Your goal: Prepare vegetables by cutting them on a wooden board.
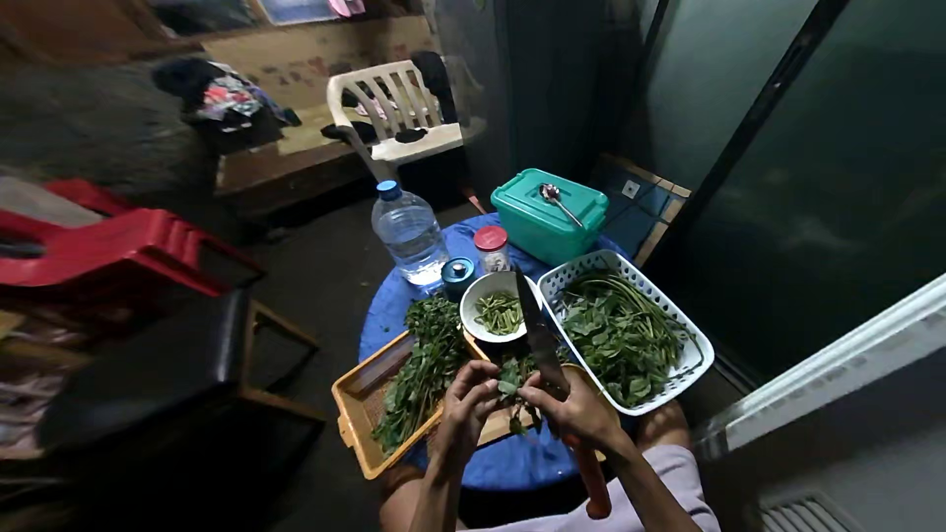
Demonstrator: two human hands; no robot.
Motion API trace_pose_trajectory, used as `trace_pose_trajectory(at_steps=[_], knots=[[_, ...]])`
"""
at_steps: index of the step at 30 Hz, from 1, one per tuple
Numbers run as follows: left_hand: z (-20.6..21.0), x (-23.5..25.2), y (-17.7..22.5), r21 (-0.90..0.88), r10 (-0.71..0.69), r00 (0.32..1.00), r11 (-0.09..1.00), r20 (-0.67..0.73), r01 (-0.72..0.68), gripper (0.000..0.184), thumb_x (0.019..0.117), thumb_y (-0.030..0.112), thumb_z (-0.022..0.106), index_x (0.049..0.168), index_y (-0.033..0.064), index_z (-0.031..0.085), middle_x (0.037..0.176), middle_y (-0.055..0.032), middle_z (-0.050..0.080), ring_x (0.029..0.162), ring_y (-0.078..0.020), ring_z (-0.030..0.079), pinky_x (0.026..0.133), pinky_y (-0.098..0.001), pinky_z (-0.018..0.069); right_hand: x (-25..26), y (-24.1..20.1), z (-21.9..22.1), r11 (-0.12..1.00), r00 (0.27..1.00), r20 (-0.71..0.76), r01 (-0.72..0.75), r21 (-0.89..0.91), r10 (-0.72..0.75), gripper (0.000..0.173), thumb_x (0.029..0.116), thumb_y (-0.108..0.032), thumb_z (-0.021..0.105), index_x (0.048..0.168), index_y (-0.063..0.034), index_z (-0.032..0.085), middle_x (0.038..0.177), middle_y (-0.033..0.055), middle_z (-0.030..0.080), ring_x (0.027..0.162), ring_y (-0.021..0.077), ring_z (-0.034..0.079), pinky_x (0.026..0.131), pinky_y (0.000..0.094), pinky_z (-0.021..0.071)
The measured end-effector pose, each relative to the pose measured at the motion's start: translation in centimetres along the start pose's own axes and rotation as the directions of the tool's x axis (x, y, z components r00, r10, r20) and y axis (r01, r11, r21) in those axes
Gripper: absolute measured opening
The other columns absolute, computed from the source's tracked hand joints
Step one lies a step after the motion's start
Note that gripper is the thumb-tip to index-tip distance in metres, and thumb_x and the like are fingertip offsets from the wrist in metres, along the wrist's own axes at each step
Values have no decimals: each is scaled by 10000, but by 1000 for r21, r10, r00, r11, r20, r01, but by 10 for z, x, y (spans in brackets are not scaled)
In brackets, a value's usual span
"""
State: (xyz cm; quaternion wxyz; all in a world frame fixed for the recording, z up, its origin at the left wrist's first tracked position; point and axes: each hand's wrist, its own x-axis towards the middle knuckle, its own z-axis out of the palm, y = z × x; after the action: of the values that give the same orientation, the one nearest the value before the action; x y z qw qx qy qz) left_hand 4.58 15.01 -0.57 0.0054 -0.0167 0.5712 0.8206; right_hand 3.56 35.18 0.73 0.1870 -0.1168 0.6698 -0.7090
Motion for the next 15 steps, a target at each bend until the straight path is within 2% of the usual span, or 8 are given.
trace_pose_trajectory(at_steps=[2, 3, 5, 7, 9, 11, 13, 15], knots=[[0, -1, -4, 22, -24, 997, 999, -74, 26, 215, 893, 84, 495, 1013, 131, 666, 924, 26, 705, 747, -71, 673, 674, -255, 593, -3, 7, -4, 1000, 999, -36, 6, 25, -5, 184, 969, -244, 675, 1040, -75, 691, 734, -62, 626, 540, -3, 526, 507, 184, 469], [0, -3, -6, 88, -20, 992, 996, -125, 31, 208, 908, 65, 490, 1035, 95, 651, 950, 2, 699, 774, -92, 683, 687, -267, 601, -5, 8, -6, 1000, 998, -60, -4, 25, 6, 177, 968, -242, 678, 1031, -77, 686, 712, -60, 617, 509, 1, 516, 480, 182, 466], [0, -6, -11, 343, 94, 979, 939, -180, -27, 210, 951, 32, 567, 1146, -21, 626, 1095, -98, 676, 902, -149, 715, 768, -307, 627, -9, 8, -12, 998, 993, -102, -57, -18, 55, 213, 973, -273, 677, 1061, -80, 678, 721, -52, 616, 497, 14, 516, 477, 193, 476], [-2, -8, -22, 571, 308, 946, 797, -101, -199, 319, 916, 129, 648, 1189, -34, 667, 1267, -154, 625, 1132, -161, 639, 933, -309, 562, -10, 9, -15, 992, 985, -151, -100, -72, 89, 244, 969, -309, 684, 1070, -87, 692, 693, -52, 609, 479, 19, 507, 475, 205, 475], [3, -10, -25, 625, 424, 904, 690, 58, -364, 315, 930, 244, 660, 1152, 30, 728, 1367, -160, 587, 1305, -206, 549, 1066, -342, 500, -11, 9, -16, 987, 981, -180, -102, -122, 79, 244, 968, -312, 688, 1060, -86, 699, 676, -56, 594, 481, 14, 496, 475, 200, 461], [16, -13, -29, 691, 465, 866, 566, 184, -450, 239, 928, 315, 691, 1047, 130, 786, 1305, -107, 657, 1361, -270, 506, 1142, -440, 412, -12, 11, -15, 974, 976, -214, -91, -206, 46, 255, 961, -327, 688, 1045, -88, 711, 673, -63, 590, 501, 7, 490, 494, 203, 448], [28, -12, -38, 739, 491, 837, 466, 242, -487, 174, 888, 303, 717, 946, 162, 802, 1155, -44, 724, 1310, -310, 540, 1120, -517, 397, -13, 13, -13, 955, 968, -250, -84, -283, 11, 267, 959, -341, 680, 1034, -87, 716, 675, -64, 587, 526, 8, 489, 528, 214, 447], [32, -11, -47, 762, 505, 824, 419, 257, -494, 142, 879, 285, 719, 923, 174, 797, 1074, 7, 737, 1256, -272, 571, 1094, -491, 417, -14, 16, -13, 945, 960, -279, -89, -313, -2, 270, 961, -343, 672, 1026, -84, 715, 652, -63, 565, 518, 12, 479, 526, 215, 440]])
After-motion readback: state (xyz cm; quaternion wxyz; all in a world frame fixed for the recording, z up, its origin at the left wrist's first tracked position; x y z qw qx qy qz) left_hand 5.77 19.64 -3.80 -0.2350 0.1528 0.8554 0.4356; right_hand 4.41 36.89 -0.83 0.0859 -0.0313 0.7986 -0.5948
